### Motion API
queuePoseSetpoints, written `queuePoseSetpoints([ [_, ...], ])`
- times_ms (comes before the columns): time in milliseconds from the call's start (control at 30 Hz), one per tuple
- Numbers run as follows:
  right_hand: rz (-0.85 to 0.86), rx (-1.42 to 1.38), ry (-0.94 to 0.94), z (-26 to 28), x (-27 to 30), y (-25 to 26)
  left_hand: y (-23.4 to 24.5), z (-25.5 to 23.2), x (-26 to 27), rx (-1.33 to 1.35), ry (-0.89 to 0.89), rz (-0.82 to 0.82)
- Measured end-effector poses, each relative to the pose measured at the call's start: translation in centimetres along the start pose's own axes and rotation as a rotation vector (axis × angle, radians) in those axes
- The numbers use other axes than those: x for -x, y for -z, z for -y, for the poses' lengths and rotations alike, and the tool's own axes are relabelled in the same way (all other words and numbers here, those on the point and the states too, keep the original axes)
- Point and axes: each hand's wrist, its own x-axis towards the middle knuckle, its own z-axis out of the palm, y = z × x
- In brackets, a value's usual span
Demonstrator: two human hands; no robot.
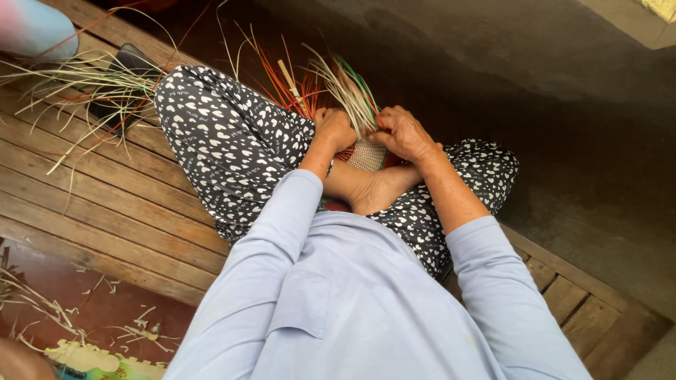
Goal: Weaving thin fibers into a circular base to create a basket or mat
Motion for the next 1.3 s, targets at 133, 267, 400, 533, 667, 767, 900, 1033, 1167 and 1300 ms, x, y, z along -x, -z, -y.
queuePoseSetpoints([
  [133,-0.071,0.04,-0.026,-1.8,-0.4,-1.7,-0.8,0.8,-0.2,0.058,-0.027,-0.077],
  [267,-0.087,0.016,-0.032,-1.0,0.0,-1.5,-0.5,0.6,0.2,0.056,-0.038,-0.091],
  [400,-0.054,0.077,-0.026,-0.7,0.5,-1.2,-5.5,4.7,-6.1,0.028,-0.025,-0.046],
  [533,0.002,0.091,0.036,0.1,0.7,-0.1,-3.7,2.6,-3.5,-0.001,-0.01,-0.019],
  [667,0.032,0.068,0.016,-0.7,0.1,-0.1,-2.0,0.8,-1.0,-0.05,-0.036,-0.02],
  [767,0.02,0.082,-0.035,0.4,-1.8,0.1,0.4,-1.3,1.4,-0.013,-0.044,-0.024],
  [900,0.037,0.046,-0.201,2.2,-3.8,1.1,-1.0,-1.3,0.2,-0.041,-0.018,-0.06],
  [1033,0.085,-0.038,-0.342,1.2,-2.8,1.1,-3.0,0.7,-2.3,0.019,0.0,-0.121],
  [1167,0.051,0.077,-0.247,0.3,-1.8,-0.1,-2.9,1.6,-3.4,0.031,0.03,-0.079],
  [1300,-0.059,0.066,-0.091,-0.7,-0.4,-1.3,-5.3,3.7,-5.7,0.071,0.036,-0.054],
])
